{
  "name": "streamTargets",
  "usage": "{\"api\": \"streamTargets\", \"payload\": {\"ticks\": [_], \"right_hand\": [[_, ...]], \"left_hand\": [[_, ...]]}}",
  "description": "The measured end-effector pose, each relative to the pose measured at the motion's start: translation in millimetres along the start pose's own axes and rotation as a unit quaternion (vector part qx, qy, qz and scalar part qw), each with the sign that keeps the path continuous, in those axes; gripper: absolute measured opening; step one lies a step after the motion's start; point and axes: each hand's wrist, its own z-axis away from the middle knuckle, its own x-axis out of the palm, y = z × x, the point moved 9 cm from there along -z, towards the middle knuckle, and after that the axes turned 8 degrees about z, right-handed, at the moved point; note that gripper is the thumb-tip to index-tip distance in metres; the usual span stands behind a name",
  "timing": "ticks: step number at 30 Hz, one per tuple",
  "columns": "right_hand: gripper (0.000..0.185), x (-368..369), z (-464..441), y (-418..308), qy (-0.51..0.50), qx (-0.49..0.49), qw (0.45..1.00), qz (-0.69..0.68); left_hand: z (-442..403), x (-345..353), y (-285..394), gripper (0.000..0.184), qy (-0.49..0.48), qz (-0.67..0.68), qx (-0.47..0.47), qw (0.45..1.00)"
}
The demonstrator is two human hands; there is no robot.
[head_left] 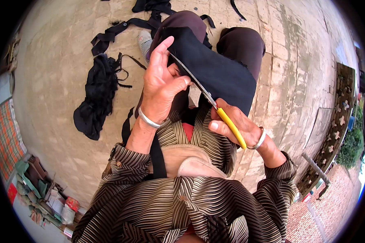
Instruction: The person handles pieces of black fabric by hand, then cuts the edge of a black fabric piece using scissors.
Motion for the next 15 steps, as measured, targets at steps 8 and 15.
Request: {"api": "streamTargets", "payload": {"ticks": [8,15], "right_hand": [[0.060,-5,-4,-7,0.075,-0.028,0.997,-0.010],[0.056,-9,-6,-7,0.106,-0.019,0.994,0.019]], "left_hand": [[0,0,0,0.080,-0.002,0.010,-0.004,1.000],[-1,-6,-1,0.079,-0.020,0.004,-0.021,1.000]]}}
